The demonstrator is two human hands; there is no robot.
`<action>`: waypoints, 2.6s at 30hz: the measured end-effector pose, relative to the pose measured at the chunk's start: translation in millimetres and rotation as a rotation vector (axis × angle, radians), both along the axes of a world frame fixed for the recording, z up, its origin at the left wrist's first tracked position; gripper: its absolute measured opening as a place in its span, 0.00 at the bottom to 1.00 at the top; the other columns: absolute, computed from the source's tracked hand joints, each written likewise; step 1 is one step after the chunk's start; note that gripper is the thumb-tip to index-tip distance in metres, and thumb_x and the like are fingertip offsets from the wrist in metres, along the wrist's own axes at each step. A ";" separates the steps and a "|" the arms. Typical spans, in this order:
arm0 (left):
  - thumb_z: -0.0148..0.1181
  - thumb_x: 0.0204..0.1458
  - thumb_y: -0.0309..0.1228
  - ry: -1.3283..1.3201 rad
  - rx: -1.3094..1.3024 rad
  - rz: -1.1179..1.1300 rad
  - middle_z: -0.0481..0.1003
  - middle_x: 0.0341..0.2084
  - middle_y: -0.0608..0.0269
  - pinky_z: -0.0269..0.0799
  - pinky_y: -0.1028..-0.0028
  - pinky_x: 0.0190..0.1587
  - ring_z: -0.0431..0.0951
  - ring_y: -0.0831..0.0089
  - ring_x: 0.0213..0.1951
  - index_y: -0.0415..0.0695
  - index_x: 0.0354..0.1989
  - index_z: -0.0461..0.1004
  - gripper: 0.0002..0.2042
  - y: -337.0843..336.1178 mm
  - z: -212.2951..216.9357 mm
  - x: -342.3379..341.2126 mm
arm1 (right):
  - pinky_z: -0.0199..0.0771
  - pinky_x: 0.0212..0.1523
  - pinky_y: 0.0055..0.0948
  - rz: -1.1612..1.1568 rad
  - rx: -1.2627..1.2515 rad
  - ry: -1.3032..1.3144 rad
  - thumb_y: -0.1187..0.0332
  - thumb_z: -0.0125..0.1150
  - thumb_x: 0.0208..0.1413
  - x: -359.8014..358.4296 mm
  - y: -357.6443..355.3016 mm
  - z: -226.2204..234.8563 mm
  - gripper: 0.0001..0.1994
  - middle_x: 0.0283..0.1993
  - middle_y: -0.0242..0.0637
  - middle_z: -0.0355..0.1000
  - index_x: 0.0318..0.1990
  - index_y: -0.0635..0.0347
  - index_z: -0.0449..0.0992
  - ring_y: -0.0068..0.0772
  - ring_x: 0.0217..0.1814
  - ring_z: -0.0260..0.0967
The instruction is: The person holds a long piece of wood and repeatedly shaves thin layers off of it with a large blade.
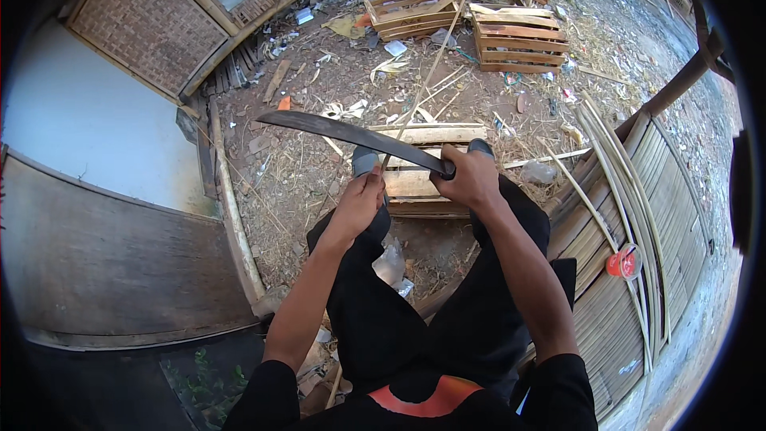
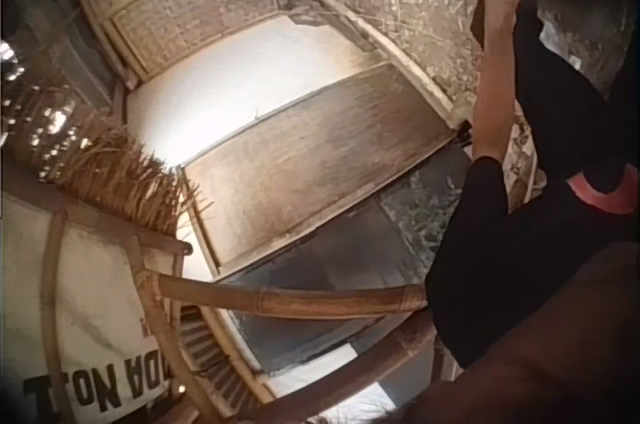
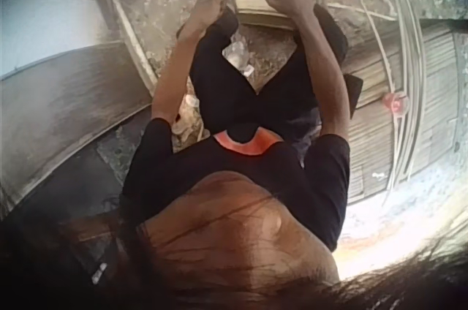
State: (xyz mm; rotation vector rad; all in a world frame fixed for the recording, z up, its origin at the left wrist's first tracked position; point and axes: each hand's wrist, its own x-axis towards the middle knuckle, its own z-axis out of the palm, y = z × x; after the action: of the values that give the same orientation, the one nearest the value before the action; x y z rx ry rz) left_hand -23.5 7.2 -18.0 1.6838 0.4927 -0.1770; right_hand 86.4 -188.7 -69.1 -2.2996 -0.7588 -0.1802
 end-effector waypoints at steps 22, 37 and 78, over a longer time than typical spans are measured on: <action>0.37 0.68 0.44 -0.025 0.752 0.012 0.72 0.21 0.41 0.66 0.52 0.31 0.74 0.39 0.29 0.35 0.32 0.72 0.24 6.7 -25.9 -55.0 | 0.76 0.37 0.45 -0.247 -0.339 0.263 0.58 0.61 0.45 65.1 -27.3 -8.9 0.12 0.27 0.48 0.77 0.29 0.58 0.80 0.52 0.33 0.77; 0.42 0.67 0.40 -0.070 1.071 -0.039 0.72 0.15 0.42 0.67 0.48 0.24 0.74 0.40 0.22 0.39 0.29 0.71 0.19 21.1 -15.8 -83.4 | 0.73 0.29 0.46 0.167 -0.268 0.022 0.61 0.66 0.38 -4.8 6.1 -6.7 0.11 0.21 0.46 0.74 0.29 0.55 0.76 0.51 0.26 0.75; 0.43 0.67 0.41 -0.119 0.973 -0.032 0.66 0.12 0.43 0.62 0.52 0.22 0.71 0.42 0.19 0.39 0.29 0.71 0.20 49.0 -18.6 -117.1 | 0.74 0.32 0.48 0.022 -0.208 -0.116 0.57 0.65 0.44 72.1 -37.2 -12.5 0.11 0.22 0.45 0.75 0.30 0.53 0.79 0.53 0.28 0.75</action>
State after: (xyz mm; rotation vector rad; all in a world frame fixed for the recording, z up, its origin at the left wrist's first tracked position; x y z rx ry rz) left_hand -140.6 56.2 -36.6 2.6301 0.4928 0.1789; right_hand 158.5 -225.9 -81.5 -2.4925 -0.8986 -0.2362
